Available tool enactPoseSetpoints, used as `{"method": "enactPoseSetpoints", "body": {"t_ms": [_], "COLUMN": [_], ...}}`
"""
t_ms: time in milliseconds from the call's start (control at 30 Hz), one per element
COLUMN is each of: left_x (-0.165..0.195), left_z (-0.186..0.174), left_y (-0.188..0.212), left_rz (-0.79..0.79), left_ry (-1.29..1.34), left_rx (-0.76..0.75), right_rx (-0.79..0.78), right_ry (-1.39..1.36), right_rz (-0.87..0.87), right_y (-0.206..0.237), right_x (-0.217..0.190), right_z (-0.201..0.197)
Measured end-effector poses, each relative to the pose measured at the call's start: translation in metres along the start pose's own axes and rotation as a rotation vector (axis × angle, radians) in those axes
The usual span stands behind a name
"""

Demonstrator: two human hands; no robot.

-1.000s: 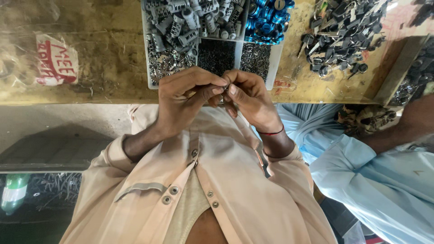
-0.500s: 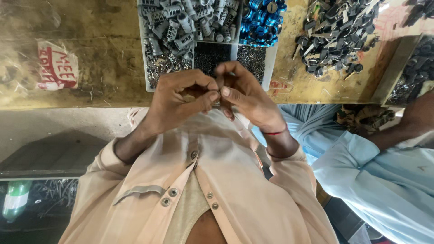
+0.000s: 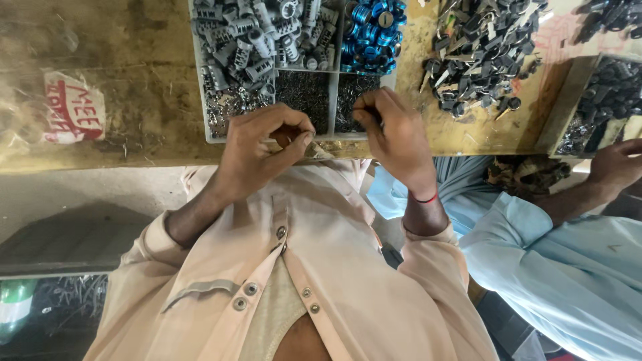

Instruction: The person assembles lock cylinders by hand, inserting pins and springs into a blue housing and inserting a key to test the mechanism. The person repeats this process with multiple components on a cluttered workbench.

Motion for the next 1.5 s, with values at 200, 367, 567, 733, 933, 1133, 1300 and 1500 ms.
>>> {"method": "enactPoseSetpoints", "body": {"t_ms": [200,367,567,733,933,1133,1300,1500], "left_x": [-0.017,-0.017,-0.02,-0.014,-0.012,-0.02,-0.027,-0.028], "left_z": [0.035,0.034,0.033,0.023,0.009,0.008,0.008,0.017], "left_y": [0.0,0.0,-0.002,-0.002,-0.005,0.006,0.007,0.008], "left_rz": [-0.267,-0.243,-0.26,-0.181,-0.203,-0.359,-0.322,-0.35], "left_ry": [0.44,0.591,0.696,0.501,0.426,0.495,0.569,0.489], "left_rx": [0.062,0.09,0.067,0.112,0.013,-0.153,-0.065,-0.136], "right_rx": [0.292,0.318,0.198,0.288,0.301,-0.163,0.17,0.219], "right_ry": [-0.261,-0.371,-0.728,-0.831,-0.241,-0.91,-0.131,0.393], "right_rz": [-0.215,0.027,0.206,0.136,-0.338,-0.075,-0.149,-0.388], "right_y": [0.011,0.016,0.015,0.015,0.01,-0.004,-0.05,-0.102], "right_x": [-0.038,-0.023,-0.009,-0.012,-0.028,-0.009,-0.027,-0.053], "right_z": [0.019,0.032,0.041,0.05,0.038,0.046,0.011,0.009]}}
Point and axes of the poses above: each hand's wrist, its own y-axis away from the middle knuckle, its own z-axis out of the palm, x = y × z, the point moved 8 cm from there along -y, towards the middle knuckle, and after that the axes turned 7 degrees about -y, right-handed, at the moved point
